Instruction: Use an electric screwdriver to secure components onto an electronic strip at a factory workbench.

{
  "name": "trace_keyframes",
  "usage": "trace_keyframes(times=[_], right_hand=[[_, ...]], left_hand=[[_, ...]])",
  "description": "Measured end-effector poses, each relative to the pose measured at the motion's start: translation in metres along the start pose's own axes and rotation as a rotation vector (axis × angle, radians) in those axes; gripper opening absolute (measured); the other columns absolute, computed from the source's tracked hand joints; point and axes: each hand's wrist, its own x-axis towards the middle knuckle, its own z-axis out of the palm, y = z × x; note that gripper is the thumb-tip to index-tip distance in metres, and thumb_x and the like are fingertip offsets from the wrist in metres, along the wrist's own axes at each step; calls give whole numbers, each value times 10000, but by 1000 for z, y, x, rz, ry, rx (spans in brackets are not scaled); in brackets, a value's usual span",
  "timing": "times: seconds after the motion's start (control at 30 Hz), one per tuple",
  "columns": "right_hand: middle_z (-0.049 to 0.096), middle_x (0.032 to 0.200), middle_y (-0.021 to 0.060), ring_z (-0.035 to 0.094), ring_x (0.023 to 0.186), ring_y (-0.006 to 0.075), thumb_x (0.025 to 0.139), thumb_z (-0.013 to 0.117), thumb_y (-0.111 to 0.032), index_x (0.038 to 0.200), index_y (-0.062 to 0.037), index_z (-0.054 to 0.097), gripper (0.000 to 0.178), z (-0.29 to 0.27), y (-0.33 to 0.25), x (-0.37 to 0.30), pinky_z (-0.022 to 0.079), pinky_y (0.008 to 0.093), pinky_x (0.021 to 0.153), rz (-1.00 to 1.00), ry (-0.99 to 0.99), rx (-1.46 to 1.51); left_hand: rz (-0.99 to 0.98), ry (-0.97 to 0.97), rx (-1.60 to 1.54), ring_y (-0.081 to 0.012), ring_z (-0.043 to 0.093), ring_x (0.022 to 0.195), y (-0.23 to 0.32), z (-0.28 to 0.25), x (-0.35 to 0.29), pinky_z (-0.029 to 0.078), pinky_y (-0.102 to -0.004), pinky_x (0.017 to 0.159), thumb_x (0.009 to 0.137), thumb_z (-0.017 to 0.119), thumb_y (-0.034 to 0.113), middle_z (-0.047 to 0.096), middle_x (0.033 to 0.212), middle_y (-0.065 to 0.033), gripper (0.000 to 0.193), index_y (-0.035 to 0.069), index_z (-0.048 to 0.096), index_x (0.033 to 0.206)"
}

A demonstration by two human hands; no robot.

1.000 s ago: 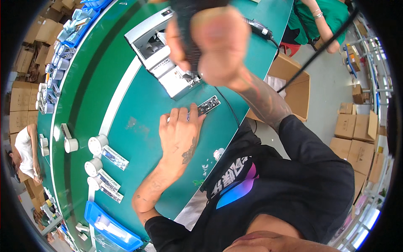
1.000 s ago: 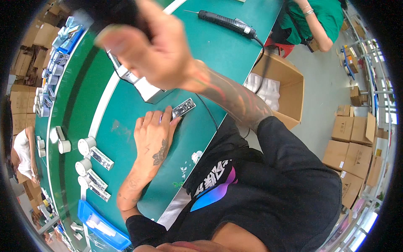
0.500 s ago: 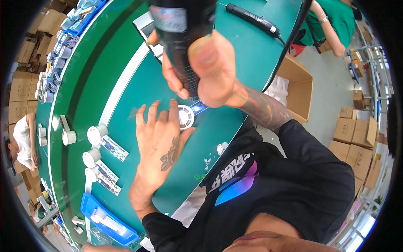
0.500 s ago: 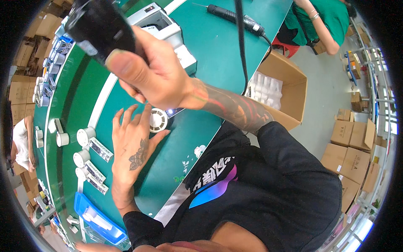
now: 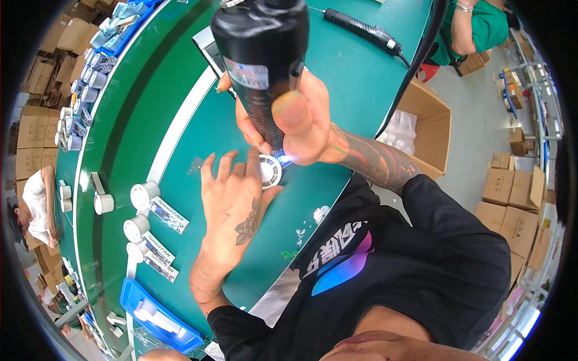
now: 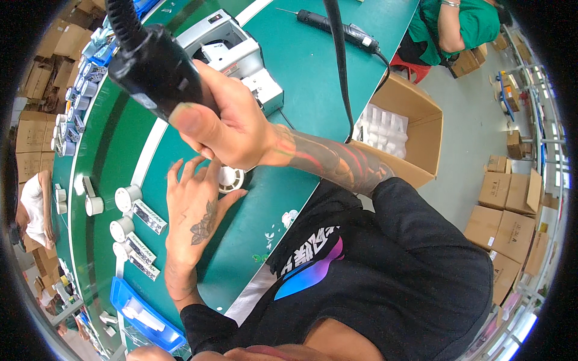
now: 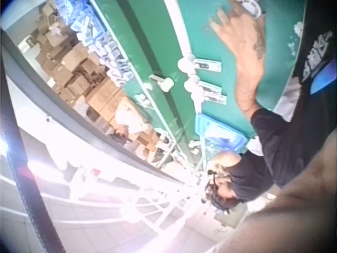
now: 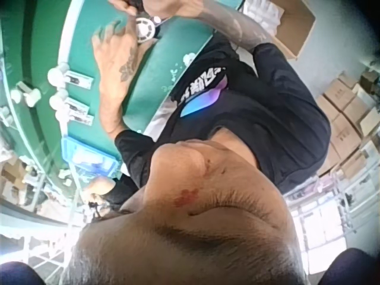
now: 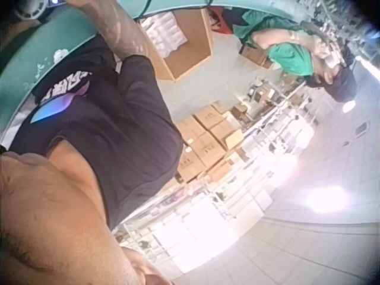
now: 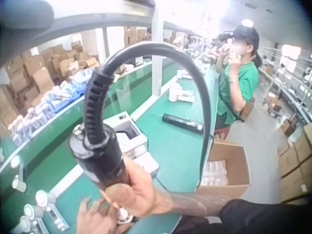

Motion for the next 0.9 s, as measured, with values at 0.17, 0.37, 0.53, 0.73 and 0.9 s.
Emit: trace_keyframes(times=[0.17,0.37,0.53,0.73,0.9], right_hand=[[587,709,67,506,513,69,953,535,-711,1317,89,483,881,-3,13,-7,418,234,474,96,-5,-7],[572,723,42,514,512,66,1020,577,-556,1243,-6,499,599,-13,4,5,407,223,456,-51,37,160],[574,734,50,520,507,71,1036,557,-535,1225,-7,500,563,-8,1,2,408,228,445,-66,3,186],[578,673,70,513,488,86,912,478,-800,1228,132,465,984,-2,0,-2,417,237,463,61,71,-32],[585,690,65,508,511,70,893,531,-788,1233,116,482,967,1,2,-10,410,231,467,70,29,30]], left_hand=[[10,29,15,-311,619,1201,1,0,1,376,-516,1100,804,833,345,735,965,-150,668,-35,613,1308],[1,14,3,-281,619,1195,-3,1,2,367,-493,1103,812,828,373,750,1024,-117,662,-9,620,1311],[-18,-16,-24,-278,621,1188,-3,0,2,372,-493,1098,810,833,359,747,1019,-125,660,-15,617,1310],[-16,1,-36,-297,630,1173,-3,-1,2,380,-498,1091,809,836,349,740,1011,-126,629,-16,625,1276],[17,14,-66,-330,634,1136,-5,-1,4,394,-490,1060,800,843,341,730,1007,-134,603,-2,610,1237]])
